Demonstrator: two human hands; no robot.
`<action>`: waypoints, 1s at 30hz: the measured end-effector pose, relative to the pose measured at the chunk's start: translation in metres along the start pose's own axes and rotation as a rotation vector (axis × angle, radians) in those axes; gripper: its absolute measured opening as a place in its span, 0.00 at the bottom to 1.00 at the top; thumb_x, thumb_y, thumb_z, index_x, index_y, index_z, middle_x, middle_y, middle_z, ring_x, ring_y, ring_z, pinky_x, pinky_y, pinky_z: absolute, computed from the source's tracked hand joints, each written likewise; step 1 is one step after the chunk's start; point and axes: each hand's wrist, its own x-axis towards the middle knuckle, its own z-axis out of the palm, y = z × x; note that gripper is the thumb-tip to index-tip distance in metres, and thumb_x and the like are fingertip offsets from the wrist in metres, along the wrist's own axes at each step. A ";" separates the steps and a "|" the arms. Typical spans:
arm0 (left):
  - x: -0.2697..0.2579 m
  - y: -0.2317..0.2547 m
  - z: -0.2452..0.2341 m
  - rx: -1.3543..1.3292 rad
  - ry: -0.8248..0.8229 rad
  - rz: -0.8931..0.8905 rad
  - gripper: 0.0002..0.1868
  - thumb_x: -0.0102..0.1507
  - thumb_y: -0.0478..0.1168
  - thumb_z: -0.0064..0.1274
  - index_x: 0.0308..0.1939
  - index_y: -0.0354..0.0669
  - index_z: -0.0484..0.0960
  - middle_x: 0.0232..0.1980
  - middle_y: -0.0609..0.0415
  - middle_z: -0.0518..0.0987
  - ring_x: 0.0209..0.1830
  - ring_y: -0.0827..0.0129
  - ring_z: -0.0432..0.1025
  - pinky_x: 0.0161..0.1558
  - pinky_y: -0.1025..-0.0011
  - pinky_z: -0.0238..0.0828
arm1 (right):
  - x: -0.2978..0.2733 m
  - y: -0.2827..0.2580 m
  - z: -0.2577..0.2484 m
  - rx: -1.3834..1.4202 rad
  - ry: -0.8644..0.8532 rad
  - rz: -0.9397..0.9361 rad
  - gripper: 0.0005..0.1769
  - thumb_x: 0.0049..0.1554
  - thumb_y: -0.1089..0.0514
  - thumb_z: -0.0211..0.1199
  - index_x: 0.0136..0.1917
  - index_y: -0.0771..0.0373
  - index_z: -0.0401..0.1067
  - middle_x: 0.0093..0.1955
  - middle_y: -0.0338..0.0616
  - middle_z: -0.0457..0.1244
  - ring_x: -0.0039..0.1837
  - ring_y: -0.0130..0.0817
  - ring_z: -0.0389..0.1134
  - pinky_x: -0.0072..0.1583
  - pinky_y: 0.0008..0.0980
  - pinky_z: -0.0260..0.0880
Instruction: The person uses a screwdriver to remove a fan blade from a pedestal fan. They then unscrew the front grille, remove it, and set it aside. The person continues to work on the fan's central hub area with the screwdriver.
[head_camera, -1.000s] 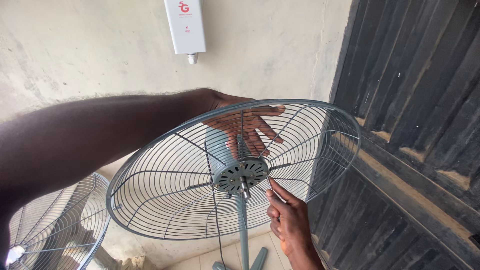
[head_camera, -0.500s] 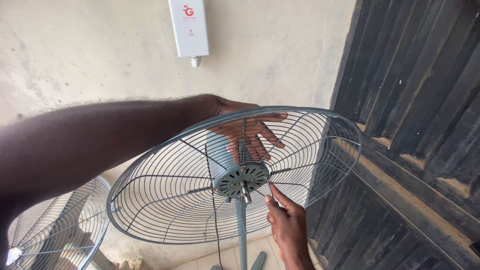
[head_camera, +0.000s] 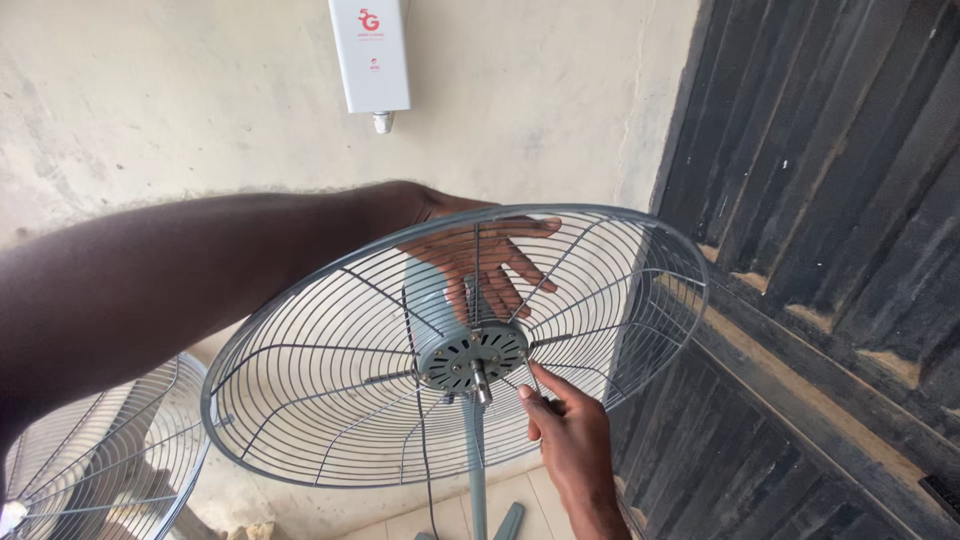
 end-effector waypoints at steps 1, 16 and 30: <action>0.000 0.002 -0.001 -0.013 -0.013 0.000 0.52 0.54 0.77 0.22 0.72 0.46 0.56 0.72 0.32 0.57 0.73 0.46 0.54 0.60 0.40 0.63 | 0.002 0.003 -0.001 0.121 -0.004 0.091 0.22 0.55 0.54 0.64 0.64 0.53 0.70 0.23 0.37 0.54 0.23 0.24 0.45 0.25 0.26 0.42; 0.003 -0.004 -0.006 0.008 -0.007 0.015 0.50 0.56 0.75 0.23 0.71 0.47 0.57 0.71 0.29 0.58 0.72 0.44 0.56 0.57 0.41 0.67 | 0.006 0.004 0.002 0.369 -0.088 0.123 0.25 0.55 0.60 0.56 0.67 0.52 0.70 0.26 0.36 0.54 0.20 0.20 0.44 0.21 0.24 0.40; 0.003 -0.005 -0.008 0.020 -0.024 0.014 0.50 0.55 0.76 0.22 0.71 0.50 0.58 0.72 0.32 0.59 0.73 0.47 0.55 0.59 0.40 0.64 | 0.006 0.003 0.001 -0.094 0.019 -0.110 0.24 0.55 0.56 0.60 0.66 0.54 0.70 0.23 0.38 0.54 0.22 0.20 0.46 0.24 0.24 0.43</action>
